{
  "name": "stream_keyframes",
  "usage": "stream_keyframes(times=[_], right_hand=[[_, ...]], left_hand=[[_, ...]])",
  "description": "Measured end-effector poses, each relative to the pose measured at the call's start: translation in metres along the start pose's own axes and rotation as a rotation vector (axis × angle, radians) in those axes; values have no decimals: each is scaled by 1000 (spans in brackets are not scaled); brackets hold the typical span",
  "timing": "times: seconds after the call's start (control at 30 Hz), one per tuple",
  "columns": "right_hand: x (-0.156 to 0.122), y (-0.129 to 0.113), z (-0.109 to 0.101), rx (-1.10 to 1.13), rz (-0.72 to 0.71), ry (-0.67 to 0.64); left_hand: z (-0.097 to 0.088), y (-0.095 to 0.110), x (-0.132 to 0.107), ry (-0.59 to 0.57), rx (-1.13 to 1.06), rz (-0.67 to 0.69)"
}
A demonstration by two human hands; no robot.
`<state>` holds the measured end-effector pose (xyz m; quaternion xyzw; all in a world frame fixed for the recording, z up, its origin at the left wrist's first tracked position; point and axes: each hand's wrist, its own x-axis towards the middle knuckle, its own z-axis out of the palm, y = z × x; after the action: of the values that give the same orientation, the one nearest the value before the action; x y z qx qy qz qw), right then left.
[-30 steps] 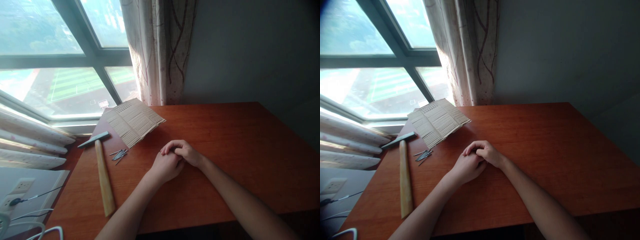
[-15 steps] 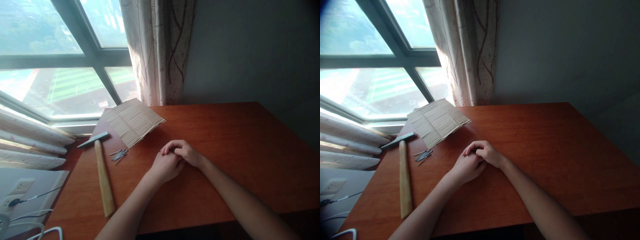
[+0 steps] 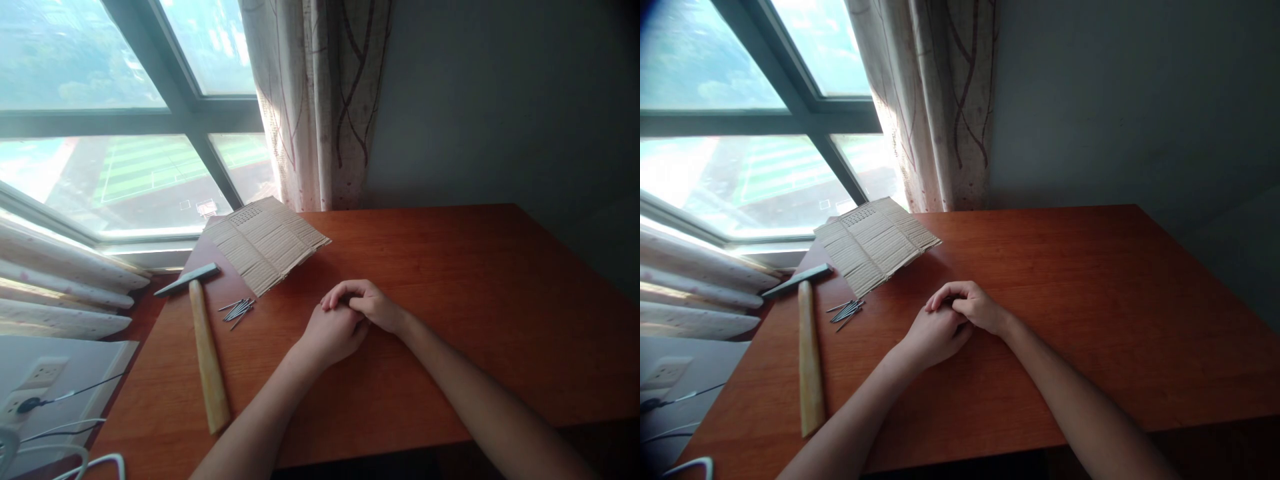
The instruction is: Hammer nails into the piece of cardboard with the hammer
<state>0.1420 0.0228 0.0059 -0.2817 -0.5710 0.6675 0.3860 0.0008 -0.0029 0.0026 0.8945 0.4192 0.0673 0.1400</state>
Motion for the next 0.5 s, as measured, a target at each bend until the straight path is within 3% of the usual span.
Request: stream_keyframes(times=[0.5], right_hand=[[0,2,1,-17,3,17]], left_hand=[[3,-1,0,21,-18,-2]])
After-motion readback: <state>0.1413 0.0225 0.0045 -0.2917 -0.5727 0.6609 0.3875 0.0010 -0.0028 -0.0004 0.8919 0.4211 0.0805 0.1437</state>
